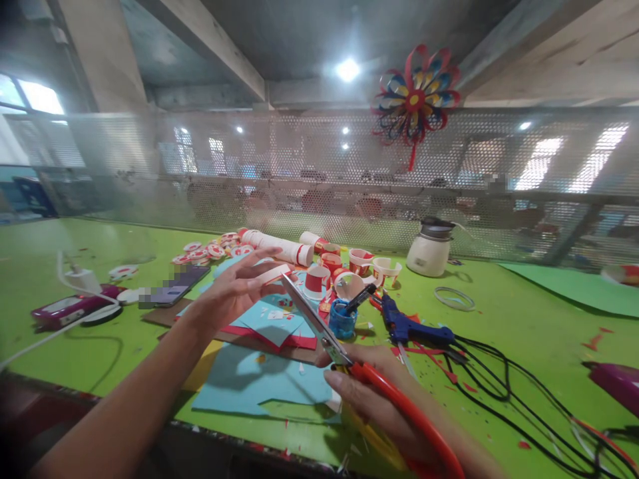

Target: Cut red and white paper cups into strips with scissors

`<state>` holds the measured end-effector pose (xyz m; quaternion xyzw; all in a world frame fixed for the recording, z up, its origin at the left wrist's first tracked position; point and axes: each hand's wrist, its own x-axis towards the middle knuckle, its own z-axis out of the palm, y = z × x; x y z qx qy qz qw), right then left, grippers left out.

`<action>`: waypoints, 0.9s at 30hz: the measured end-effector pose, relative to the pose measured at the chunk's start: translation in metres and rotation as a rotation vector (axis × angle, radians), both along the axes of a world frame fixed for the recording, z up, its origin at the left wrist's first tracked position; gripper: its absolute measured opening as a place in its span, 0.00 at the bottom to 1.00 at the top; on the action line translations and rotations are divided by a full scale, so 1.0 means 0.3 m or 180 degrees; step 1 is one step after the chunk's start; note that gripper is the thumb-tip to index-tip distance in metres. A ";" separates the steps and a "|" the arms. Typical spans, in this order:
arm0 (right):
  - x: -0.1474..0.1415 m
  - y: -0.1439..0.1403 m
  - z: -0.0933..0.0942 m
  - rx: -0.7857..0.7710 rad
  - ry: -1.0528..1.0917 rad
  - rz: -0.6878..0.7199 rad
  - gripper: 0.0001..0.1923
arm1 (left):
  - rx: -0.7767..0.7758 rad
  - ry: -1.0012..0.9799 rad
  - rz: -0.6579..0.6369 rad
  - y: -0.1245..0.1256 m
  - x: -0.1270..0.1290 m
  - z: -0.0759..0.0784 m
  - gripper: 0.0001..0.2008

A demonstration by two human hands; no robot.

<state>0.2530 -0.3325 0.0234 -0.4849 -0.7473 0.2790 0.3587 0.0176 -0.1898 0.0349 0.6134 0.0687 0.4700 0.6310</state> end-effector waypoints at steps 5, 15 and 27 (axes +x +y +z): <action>0.005 0.004 -0.010 -0.0015 -0.0084 0.0014 0.13 | -0.0001 0.0010 -0.0044 0.003 0.002 -0.002 0.24; -0.017 0.009 0.031 0.0146 -0.0330 0.0158 0.14 | -0.0050 0.0037 -0.0051 0.003 -0.001 -0.002 0.24; -0.029 0.006 0.030 0.0429 -0.0283 0.0167 0.14 | 0.0016 0.0135 -0.0031 0.001 0.004 -0.010 0.24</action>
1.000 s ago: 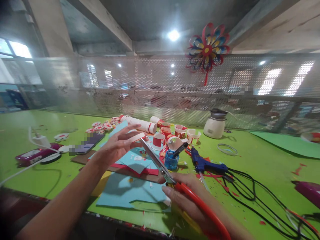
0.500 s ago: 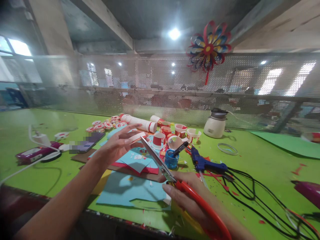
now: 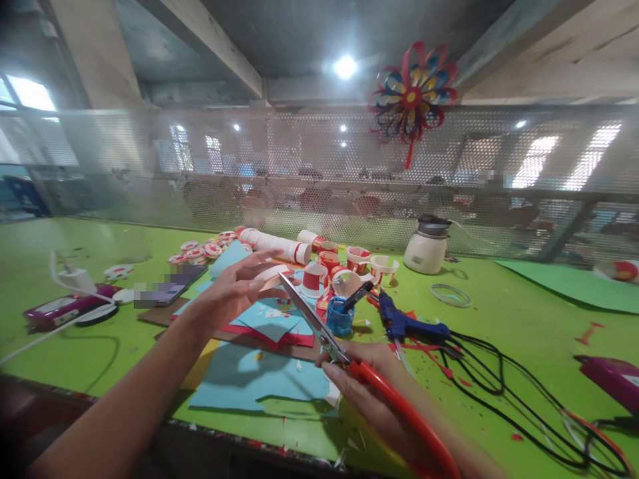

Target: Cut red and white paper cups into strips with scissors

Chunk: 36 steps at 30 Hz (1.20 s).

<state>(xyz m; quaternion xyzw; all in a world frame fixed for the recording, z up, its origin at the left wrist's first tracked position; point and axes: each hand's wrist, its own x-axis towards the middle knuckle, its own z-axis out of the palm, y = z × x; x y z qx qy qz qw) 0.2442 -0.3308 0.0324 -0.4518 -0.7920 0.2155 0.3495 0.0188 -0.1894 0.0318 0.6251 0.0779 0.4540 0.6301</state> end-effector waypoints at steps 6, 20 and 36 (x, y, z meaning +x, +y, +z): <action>0.012 0.006 -0.005 -0.0184 -0.0079 -0.0037 0.14 | -0.0017 0.0082 -0.0028 -0.009 -0.009 0.010 0.21; 0.004 0.052 -0.071 0.0117 -0.0334 -0.0465 0.15 | -0.0194 -0.0138 0.0236 -0.019 0.018 0.002 0.22; -0.010 0.054 -0.109 0.0448 -0.0497 -0.0792 0.16 | -0.0058 -0.0045 0.0598 -0.047 0.072 -0.011 0.27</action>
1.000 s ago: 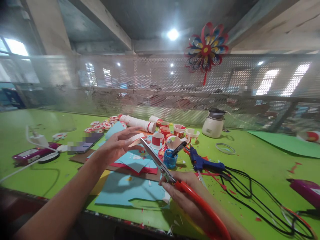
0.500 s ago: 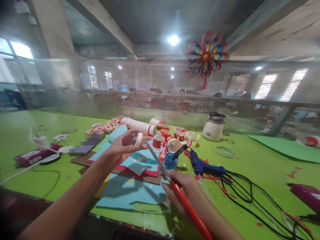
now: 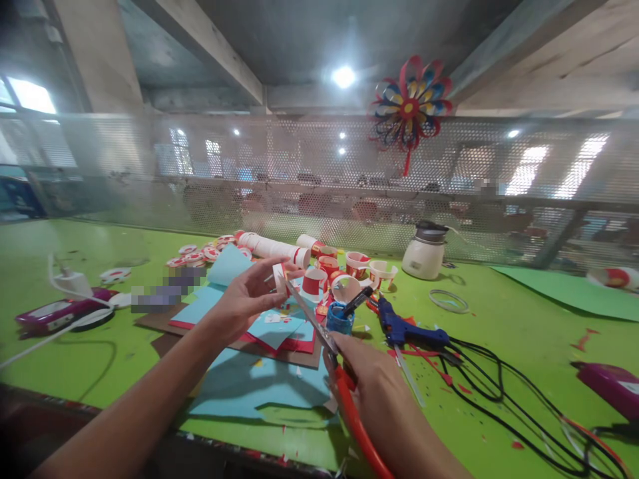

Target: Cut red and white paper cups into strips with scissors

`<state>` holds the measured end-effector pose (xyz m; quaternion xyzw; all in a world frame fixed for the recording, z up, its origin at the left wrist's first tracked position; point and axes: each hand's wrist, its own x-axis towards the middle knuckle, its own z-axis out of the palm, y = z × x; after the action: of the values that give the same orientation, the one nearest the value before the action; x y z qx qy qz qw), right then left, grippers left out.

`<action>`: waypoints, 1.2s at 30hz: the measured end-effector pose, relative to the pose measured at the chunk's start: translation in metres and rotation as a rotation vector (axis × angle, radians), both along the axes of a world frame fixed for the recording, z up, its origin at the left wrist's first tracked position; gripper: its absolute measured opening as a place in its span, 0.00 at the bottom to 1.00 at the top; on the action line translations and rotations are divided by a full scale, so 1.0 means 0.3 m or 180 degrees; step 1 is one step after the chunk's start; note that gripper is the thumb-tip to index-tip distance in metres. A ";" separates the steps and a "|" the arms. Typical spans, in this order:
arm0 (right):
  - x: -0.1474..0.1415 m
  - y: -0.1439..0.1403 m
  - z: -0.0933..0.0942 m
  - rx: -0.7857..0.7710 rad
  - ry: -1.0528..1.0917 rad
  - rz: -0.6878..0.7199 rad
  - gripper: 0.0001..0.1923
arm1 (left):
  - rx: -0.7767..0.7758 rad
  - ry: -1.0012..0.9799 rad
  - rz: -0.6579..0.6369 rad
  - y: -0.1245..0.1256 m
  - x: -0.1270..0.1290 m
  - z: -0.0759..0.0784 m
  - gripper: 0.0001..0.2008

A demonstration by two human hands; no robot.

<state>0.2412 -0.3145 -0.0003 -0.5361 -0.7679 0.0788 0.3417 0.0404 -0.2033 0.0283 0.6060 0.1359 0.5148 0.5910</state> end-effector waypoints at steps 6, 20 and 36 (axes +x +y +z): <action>0.015 0.012 -0.024 0.0173 -0.0179 -0.0140 0.15 | -0.0057 0.0007 -0.0024 0.001 0.002 0.002 0.26; 0.018 0.006 -0.028 0.0352 -0.0304 -0.0188 0.16 | 0.0160 0.0026 0.0044 0.002 0.007 -0.006 0.25; -0.025 -0.039 0.053 -0.0005 -0.0432 -0.0468 0.13 | 0.0356 0.0058 0.0242 0.000 0.017 -0.008 0.25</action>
<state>0.2337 -0.3263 0.0155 -0.5954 -0.7478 0.0177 0.2933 0.0456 -0.2035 0.0260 0.6371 0.1353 0.5382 0.5349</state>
